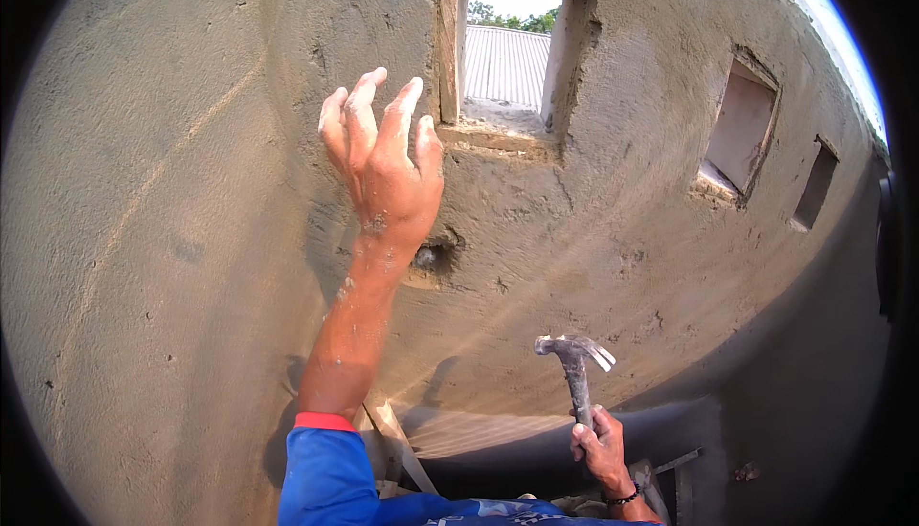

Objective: The person finishes a section of a wall by removing a wooden form with a hammer and applying plaster into the gaps using a trowel.

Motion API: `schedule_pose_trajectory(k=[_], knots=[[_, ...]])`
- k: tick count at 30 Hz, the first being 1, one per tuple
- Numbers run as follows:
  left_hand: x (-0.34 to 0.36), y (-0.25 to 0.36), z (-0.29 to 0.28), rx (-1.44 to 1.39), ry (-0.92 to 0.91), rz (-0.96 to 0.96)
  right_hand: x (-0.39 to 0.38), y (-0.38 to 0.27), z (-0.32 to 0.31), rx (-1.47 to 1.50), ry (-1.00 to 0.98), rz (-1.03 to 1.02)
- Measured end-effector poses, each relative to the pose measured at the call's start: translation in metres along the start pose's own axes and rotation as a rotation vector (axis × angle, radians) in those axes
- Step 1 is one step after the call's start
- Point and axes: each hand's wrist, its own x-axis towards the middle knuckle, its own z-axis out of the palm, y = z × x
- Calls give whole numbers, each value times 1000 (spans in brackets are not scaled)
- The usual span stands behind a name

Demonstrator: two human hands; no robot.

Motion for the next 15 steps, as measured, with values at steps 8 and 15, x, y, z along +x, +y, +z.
schedule_pose_trajectory(k=[8, 15], knots=[[-17, 13, 3, 246, -320, 78, 28, -20, -9, 31, -111, -176], [-29, 17, 12, 235, -361, 16, 76, -123, -9, -399, -17, -668]])
